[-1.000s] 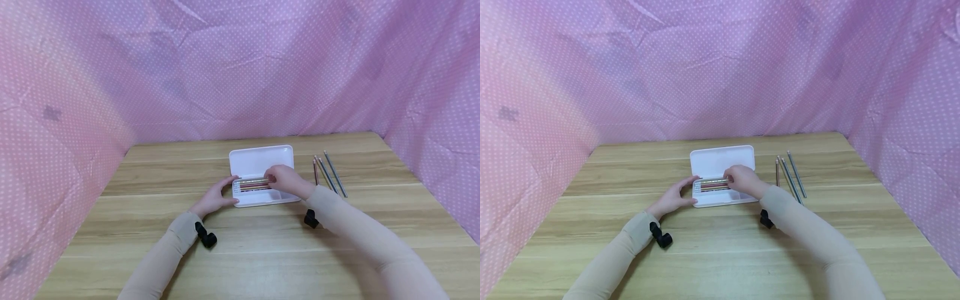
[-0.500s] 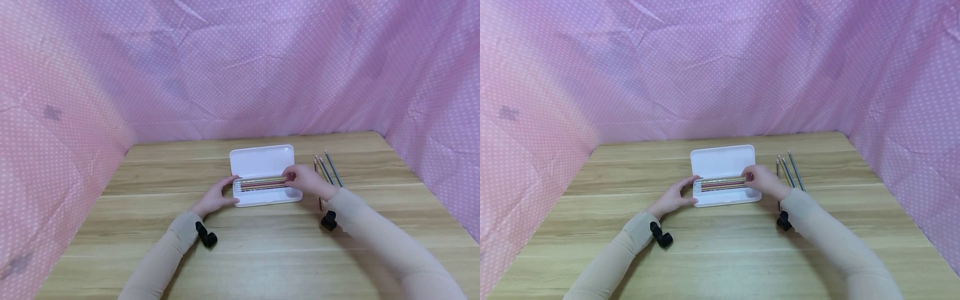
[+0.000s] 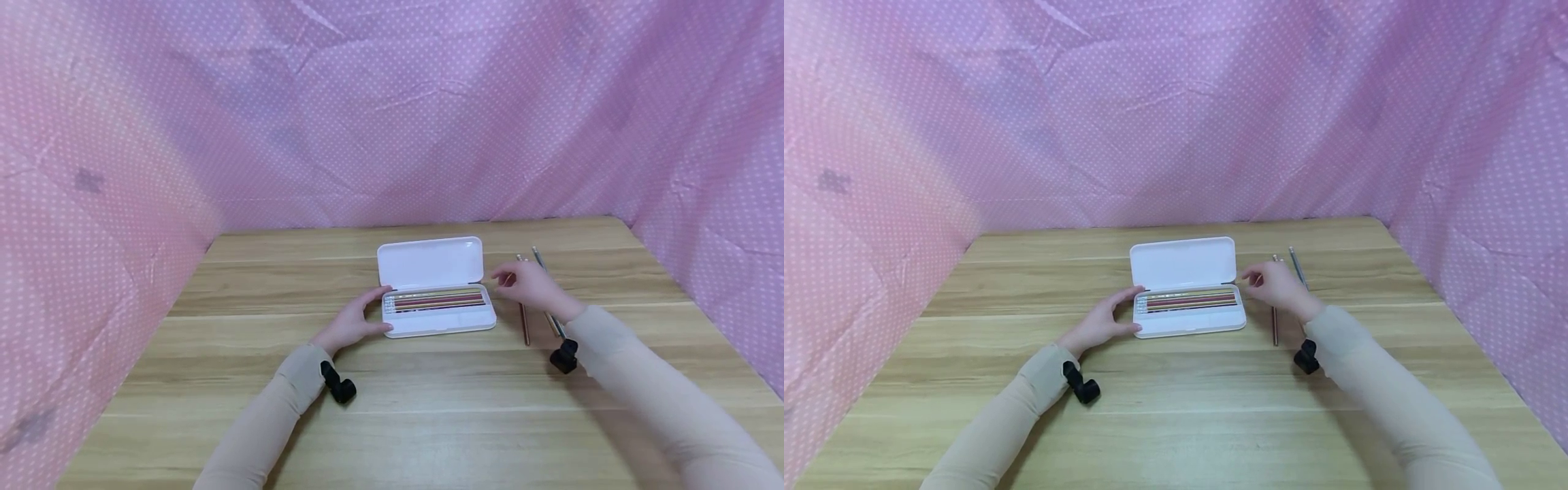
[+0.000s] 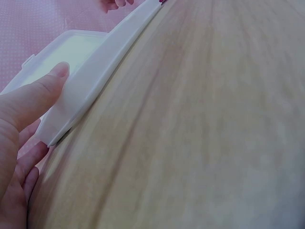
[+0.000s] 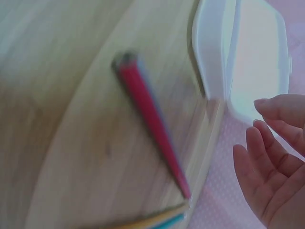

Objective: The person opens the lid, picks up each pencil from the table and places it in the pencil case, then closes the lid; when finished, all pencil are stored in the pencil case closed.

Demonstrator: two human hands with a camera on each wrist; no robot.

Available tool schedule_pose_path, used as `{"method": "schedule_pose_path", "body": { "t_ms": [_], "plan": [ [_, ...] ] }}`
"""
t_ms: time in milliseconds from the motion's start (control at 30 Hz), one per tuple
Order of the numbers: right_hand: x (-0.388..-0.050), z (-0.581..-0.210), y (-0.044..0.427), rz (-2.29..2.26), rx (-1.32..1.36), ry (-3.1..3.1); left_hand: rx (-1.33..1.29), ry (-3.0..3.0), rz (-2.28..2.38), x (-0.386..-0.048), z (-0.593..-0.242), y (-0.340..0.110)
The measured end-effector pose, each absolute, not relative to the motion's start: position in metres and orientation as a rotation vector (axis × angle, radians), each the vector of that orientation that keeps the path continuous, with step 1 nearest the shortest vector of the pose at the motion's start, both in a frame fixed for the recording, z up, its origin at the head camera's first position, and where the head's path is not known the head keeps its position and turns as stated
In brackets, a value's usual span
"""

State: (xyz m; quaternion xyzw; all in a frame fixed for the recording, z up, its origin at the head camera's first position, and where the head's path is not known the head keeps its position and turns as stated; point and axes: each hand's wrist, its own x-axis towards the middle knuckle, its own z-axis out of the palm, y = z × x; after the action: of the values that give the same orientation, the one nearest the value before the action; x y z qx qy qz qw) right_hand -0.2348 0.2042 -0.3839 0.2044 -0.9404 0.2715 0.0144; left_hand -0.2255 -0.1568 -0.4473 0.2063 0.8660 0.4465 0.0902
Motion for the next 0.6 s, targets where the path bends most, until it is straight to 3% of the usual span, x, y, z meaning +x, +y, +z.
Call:
{"method": "schedule_pose_path", "body": {
  "t_ms": [600],
  "plan": [
    [-0.244,-0.369,0.261,0.821,0.410,-2.975,0.605,2.537,1.362,-0.225,-0.447,-0.156]
  ]
}}
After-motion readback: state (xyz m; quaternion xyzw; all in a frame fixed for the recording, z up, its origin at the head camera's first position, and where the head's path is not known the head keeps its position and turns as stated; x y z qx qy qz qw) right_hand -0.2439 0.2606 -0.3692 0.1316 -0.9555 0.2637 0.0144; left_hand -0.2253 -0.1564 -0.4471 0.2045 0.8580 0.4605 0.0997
